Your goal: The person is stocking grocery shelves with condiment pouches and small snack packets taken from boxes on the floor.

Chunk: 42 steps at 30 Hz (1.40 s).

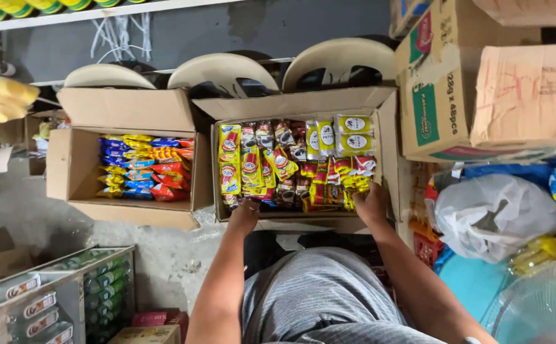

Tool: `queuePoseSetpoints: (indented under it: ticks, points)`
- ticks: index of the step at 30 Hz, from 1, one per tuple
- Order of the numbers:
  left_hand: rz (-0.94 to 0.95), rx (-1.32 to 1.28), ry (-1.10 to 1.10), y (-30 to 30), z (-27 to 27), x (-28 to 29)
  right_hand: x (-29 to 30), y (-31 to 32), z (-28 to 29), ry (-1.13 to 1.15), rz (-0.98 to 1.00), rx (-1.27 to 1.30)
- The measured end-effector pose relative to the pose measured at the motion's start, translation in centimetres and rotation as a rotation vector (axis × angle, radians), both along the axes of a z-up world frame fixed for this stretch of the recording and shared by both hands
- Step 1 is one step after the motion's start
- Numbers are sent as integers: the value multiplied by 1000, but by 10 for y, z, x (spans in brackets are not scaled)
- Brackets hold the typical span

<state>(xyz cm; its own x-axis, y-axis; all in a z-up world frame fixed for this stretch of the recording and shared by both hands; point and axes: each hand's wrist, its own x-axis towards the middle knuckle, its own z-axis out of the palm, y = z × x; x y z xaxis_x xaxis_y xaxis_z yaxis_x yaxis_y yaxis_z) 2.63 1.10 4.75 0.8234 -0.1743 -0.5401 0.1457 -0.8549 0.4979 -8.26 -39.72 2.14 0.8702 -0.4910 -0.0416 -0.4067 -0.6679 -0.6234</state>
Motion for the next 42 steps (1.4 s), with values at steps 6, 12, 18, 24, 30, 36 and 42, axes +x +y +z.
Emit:
queuePoseSetpoints:
  ticks: [6, 12, 18, 24, 30, 36, 42]
  points:
    - [93, -172, -311, -11, 24, 43, 64, 23, 10, 60, 42, 255]
    - [125, -276, -407, -30, 89, 113, 148, 51, 63, 52, 215, 182]
    - [18, -410, -592, -16, 59, 159, 197, 109, 105, 131, 227, 309]
    - [84, -234, -293, 31, -53, 149, 221, 186, 106, 568, 305, 516]
    - [152, -491, -452, 74, -23, 192, 254, 257, 118, 598, 427, 571]
    - [419, -601, -476, 108, 100, 313, 322, 307, 110, 272, 468, 706]
    - [386, -203, -725, 111, 41, 476, 460, 377, 154, 62, 493, 757]
